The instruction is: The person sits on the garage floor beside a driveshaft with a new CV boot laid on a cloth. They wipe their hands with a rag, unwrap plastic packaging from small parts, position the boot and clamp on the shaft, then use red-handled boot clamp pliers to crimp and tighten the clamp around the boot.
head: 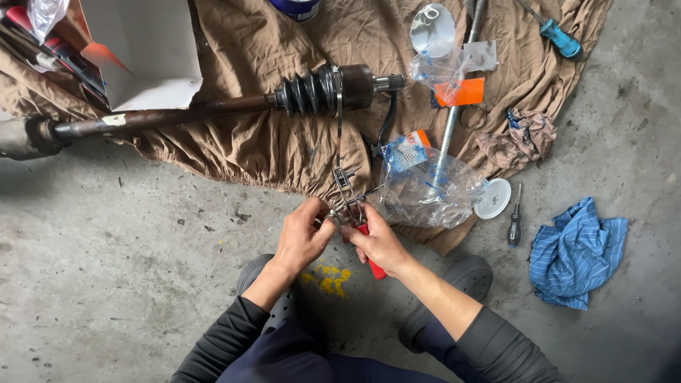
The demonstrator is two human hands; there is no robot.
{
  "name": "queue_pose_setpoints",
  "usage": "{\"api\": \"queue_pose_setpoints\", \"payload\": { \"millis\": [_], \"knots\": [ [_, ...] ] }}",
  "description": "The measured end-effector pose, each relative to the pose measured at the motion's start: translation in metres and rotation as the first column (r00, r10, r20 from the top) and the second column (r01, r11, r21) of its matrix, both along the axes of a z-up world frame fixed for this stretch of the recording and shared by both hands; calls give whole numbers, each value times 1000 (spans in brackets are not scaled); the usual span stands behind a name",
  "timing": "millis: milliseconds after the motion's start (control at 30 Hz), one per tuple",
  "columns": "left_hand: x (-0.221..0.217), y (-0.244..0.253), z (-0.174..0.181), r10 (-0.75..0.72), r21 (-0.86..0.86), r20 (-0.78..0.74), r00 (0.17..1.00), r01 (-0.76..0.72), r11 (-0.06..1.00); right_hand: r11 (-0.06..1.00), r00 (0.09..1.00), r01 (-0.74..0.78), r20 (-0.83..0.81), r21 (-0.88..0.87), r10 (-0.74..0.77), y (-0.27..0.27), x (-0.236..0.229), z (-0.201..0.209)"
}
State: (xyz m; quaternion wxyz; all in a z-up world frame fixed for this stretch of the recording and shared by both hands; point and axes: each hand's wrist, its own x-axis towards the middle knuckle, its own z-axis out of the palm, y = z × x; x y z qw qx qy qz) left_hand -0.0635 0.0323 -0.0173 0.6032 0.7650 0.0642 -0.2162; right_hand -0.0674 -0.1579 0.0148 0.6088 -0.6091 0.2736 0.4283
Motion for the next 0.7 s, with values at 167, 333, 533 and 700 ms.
{"api": "queue_pose_setpoints", "payload": {
  "millis": [167, 333, 533, 700],
  "knots": [
    [-28, -13, -22, 178, -123, -66, 982, -185, 975, 991, 988, 131, -82, 31, -128, -3, -4, -10],
    [-45, 4, -38, 174, -150, -127, 977, -192, 970, 999, 998, 32, 50, -6, -32, -35, 0, -28],
    [-38, 16, -45, 211, -531, -235, 949, -307, 790, 984, 982, -173, 63, -48, 176, -9, 11, -4],
    [-39, 8, -58, 248, -389, -94, 964, -265, 882, 980, 985, -142, 79, -140, 154, -2, 9, 3]
  ]
}}
